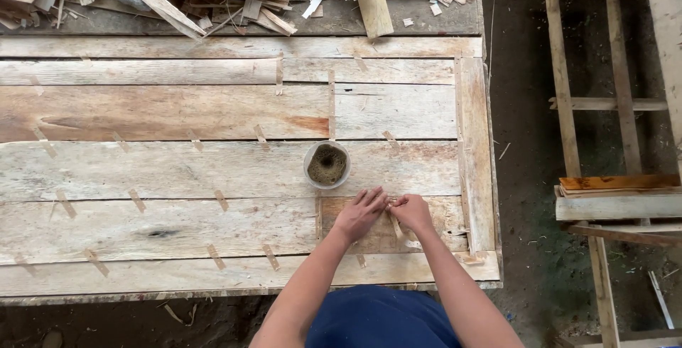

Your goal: The person repeatedly dips a small wooden stick into a container of paste and applies it to the gaps between wooden planks on a workbench. They then press the stick into the gaps to fill them.

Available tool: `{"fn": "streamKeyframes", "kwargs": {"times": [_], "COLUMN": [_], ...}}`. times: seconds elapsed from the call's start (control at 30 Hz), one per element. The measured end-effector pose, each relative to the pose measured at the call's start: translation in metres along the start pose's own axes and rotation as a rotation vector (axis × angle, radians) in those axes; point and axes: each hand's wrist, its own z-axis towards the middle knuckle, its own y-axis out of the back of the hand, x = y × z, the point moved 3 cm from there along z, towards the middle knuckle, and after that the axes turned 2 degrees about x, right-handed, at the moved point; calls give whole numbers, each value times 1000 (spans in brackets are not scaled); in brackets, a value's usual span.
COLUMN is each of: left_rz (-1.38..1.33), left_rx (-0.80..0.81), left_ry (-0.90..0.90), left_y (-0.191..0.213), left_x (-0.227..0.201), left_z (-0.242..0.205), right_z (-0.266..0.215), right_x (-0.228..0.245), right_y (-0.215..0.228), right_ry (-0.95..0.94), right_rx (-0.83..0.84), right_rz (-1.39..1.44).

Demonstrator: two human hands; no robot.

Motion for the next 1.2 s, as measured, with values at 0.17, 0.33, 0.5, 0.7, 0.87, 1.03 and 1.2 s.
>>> {"fn": "streamKeyframes", "kwargs": {"times": [0.17, 0.33, 0.5, 0.7, 0.87, 1.03, 1.2], "left_rz": [-59, -64, -79, -81, -70, -84, -30], "left_rx": [0, 6, 120, 134, 162, 184, 238], "left_ry": [-15, -30, 54, 117, 123, 136, 166], "left_y": [9, 4, 2, 18, 19, 17, 31], "left_x": [1, 1, -2, -11, -12, -12, -16], "left_z": [-2, 1, 4, -1, -3, -2, -4], "right_z": [14, 17, 5, -27, -22, -10, -2], "right_x": [-12, -15, -10, 9, -1, -17, -25], "right_y": [-14, -19, -24, -18, -27, -27, -29], "right_ry": [19, 4, 36, 230, 432, 577, 625], "right_rx": [-21, -35, -118, -187, -228, -258, -208], "right_rz": [-40, -75, -41, -107, -187, -86, -52]}}
